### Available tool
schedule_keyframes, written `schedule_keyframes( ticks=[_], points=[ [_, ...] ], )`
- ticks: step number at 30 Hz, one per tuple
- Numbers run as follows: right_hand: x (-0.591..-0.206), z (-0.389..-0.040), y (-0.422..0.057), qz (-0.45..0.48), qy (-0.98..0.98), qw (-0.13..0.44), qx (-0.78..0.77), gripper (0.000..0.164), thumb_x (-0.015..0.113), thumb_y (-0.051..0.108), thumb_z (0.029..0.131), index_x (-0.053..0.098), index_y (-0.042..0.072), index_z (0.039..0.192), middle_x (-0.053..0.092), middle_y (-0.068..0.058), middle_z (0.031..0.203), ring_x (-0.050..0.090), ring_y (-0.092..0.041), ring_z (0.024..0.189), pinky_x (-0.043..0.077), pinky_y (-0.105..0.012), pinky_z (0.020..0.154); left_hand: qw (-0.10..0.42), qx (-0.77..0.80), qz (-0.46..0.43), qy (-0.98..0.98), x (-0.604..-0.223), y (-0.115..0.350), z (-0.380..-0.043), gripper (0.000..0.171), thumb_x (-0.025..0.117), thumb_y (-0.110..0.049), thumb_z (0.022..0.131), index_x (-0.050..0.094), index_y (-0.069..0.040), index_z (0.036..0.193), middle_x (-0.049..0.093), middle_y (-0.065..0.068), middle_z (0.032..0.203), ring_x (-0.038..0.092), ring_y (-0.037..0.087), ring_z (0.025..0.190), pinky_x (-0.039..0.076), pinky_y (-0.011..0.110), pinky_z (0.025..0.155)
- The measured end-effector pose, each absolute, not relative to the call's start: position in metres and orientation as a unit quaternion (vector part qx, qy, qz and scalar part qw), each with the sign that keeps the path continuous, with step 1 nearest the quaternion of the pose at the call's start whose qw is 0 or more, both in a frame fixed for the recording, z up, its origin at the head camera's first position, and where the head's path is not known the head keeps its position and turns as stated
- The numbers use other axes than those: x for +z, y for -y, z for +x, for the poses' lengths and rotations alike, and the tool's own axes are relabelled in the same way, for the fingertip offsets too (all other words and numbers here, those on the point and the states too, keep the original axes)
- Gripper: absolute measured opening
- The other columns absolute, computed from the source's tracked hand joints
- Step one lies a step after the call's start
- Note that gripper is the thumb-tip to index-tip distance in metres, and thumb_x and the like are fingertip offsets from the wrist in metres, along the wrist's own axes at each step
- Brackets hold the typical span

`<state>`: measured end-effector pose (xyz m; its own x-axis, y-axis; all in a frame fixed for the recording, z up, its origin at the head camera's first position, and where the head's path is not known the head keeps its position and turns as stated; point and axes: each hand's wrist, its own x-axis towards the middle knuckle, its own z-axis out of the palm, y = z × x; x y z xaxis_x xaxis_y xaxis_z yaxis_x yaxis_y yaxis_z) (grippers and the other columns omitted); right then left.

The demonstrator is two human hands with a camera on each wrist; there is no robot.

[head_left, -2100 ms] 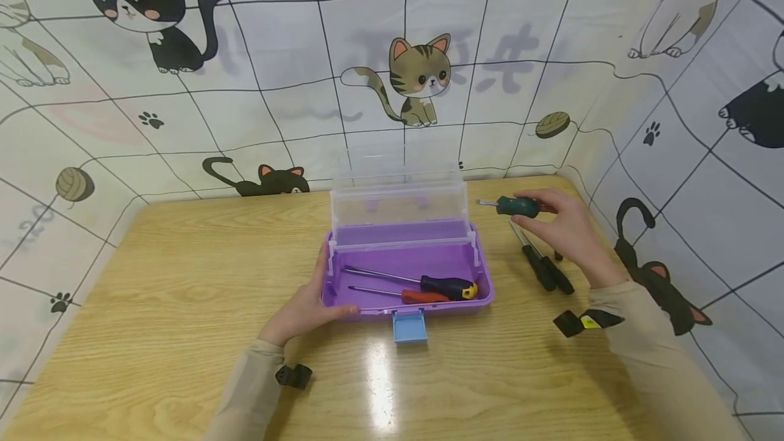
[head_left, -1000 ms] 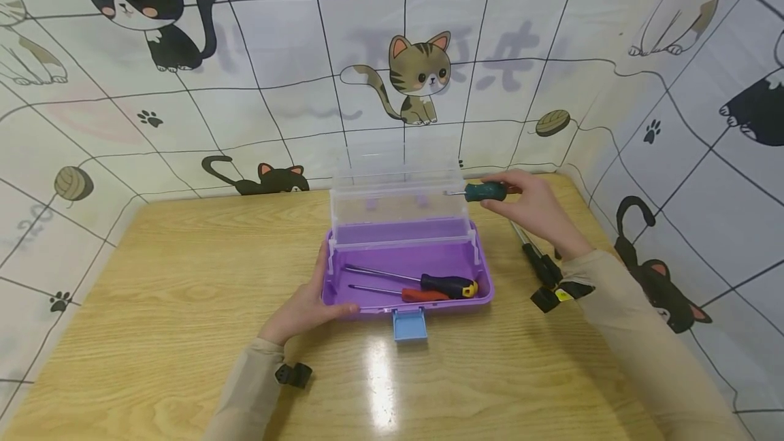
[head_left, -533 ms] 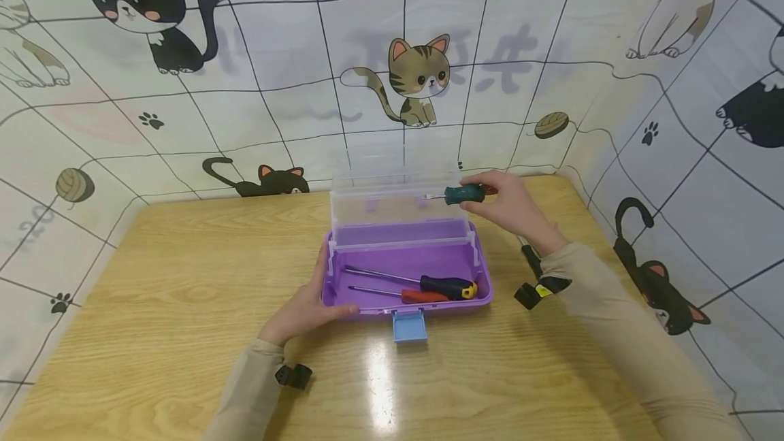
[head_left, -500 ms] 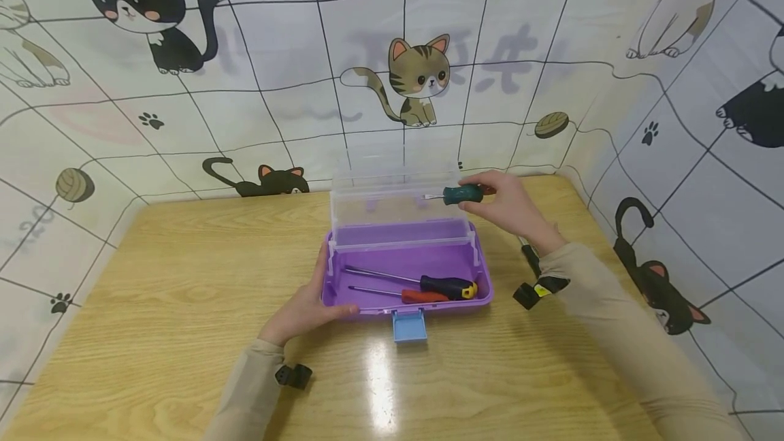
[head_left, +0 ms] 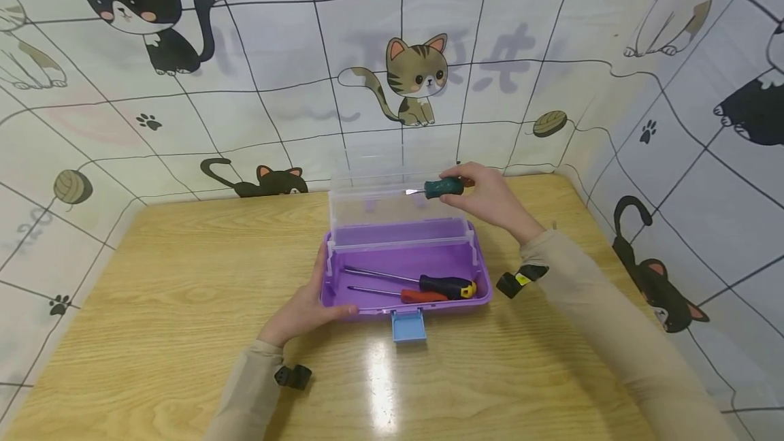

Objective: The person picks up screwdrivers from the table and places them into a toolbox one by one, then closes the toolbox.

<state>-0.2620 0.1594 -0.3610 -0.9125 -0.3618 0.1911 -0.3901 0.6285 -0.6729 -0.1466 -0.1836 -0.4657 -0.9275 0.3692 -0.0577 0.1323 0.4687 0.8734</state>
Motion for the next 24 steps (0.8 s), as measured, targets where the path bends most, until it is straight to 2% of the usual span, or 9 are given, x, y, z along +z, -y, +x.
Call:
schedule_keyframes(
  ticks=[9, 20, 24],
  points=[
    [-0.352, -0.274, -0.149, 0.216, 0.903, 0.023, 0.372, 0.038, 0.075, 0.015, 0.084, 0.066, 0.002, 0.119, 0.065, -0.014, 0.113, 0.058, -0.030, 0.100, 0.046, -0.046, 0.087, 0.125, 0.492, 0.138, -0.851, -0.464, 0.184, -0.145, 0.128, 0.083, -0.033, 0.076, -0.019, -0.022, 0.153, 0.007, 0.023, 0.157, 0.022, 0.047, 0.137, 0.019, 0.059, 0.109],
    [-0.337, -0.288, -0.142, 0.215, 0.915, 0.019, 0.340, 0.037, 0.074, 0.015, 0.085, 0.067, 0.001, 0.118, 0.067, -0.015, 0.105, 0.056, -0.028, 0.085, 0.043, -0.038, 0.072, 0.121, 0.496, 0.140, -0.848, -0.465, 0.185, -0.145, 0.128, 0.083, -0.033, 0.076, -0.018, -0.024, 0.153, 0.007, 0.021, 0.158, 0.022, 0.045, 0.138, 0.019, 0.059, 0.109],
    [-0.335, -0.294, -0.140, 0.211, 0.921, 0.009, 0.327, 0.036, 0.074, 0.015, 0.084, 0.067, 0.000, 0.116, 0.068, -0.016, 0.103, 0.060, -0.028, 0.083, 0.046, -0.038, 0.071, 0.119, 0.499, 0.145, -0.846, -0.466, 0.185, -0.145, 0.127, 0.083, -0.033, 0.076, -0.019, -0.032, 0.151, 0.007, 0.021, 0.158, 0.024, 0.046, 0.137, 0.020, 0.060, 0.108]
  ],
)
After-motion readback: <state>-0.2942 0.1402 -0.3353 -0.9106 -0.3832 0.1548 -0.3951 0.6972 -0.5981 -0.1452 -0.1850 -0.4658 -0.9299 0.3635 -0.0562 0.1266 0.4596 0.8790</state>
